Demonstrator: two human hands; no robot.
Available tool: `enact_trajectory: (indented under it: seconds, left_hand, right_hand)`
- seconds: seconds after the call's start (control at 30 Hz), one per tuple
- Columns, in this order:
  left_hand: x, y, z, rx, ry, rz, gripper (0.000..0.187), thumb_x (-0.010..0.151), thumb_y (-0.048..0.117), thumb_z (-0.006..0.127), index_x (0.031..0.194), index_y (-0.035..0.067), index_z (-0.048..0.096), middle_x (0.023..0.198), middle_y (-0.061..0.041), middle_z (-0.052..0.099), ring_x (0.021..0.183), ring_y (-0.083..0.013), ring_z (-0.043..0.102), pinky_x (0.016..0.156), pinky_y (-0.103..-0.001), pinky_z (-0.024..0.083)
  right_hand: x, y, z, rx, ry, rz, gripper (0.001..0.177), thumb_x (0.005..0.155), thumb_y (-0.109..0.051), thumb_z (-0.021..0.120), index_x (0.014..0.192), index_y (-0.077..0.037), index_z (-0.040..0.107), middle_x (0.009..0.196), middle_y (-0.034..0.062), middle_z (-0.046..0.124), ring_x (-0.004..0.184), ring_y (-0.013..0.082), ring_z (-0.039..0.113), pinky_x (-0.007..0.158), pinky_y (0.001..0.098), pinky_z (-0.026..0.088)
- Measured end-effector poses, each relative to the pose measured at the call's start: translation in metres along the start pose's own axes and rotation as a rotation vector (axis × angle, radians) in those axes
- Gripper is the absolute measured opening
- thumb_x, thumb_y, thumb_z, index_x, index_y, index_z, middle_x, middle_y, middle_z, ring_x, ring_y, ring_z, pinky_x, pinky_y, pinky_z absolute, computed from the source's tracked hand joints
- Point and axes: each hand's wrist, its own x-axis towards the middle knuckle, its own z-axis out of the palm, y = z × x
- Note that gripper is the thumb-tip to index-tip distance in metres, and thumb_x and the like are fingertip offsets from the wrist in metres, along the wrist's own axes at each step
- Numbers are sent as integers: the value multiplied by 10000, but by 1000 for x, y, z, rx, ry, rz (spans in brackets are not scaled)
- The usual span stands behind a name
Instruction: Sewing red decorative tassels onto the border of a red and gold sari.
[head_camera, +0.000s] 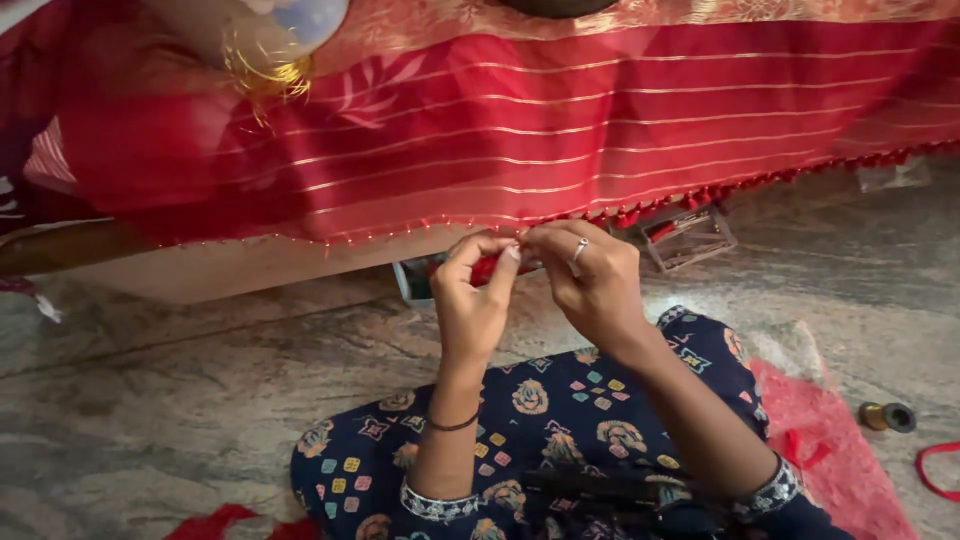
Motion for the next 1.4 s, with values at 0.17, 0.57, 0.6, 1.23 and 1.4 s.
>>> enact_trajectory:
  seconds: [0.17,0.57,0.6,1.23,1.4]
  left_hand:
    - [2,-8,-5,-31,-54,64,53,920,28,719,931,-22,732,936,-73,731,888,-123,694,821,-253,537]
    - [1,-14,-3,-390,-186,-109,101,979,57,669,954,-18,731,993,-37,700,969,-109,650,910,-252,497]
    - [1,-15,-3,-435,-187,-156,102,970,70,672,955,-11,732,993,-30,700,963,-109,652,906,-261,497]
    - [1,-26,-5,-677,-247,-319,107,954,103,664,956,14,723,1018,-56,692,1033,-155,631,1010,-307,436]
    - [2,-22,-6,-647,-266,-272,121,954,106,656,952,9,728,1028,-41,680,1050,-146,632,1010,-297,438]
  right_hand:
    - [0,1,5,-121,33,-49,178,890,65,702,1043,-18,743,982,140,751,873,277,751,734,353,588]
    - [-9,7,8,-30,22,170,182,873,72,683,1008,-28,754,826,121,718,712,200,719,630,309,540]
    - [-9,8,8,-55,44,124,151,878,62,703,993,-24,748,846,126,719,747,207,717,647,316,537]
    - [-7,10,13,48,57,144,165,884,95,682,990,-19,737,881,116,742,787,186,745,699,299,572]
    - [-6,9,14,0,40,220,137,870,81,701,958,-13,745,822,116,727,687,177,710,621,297,535]
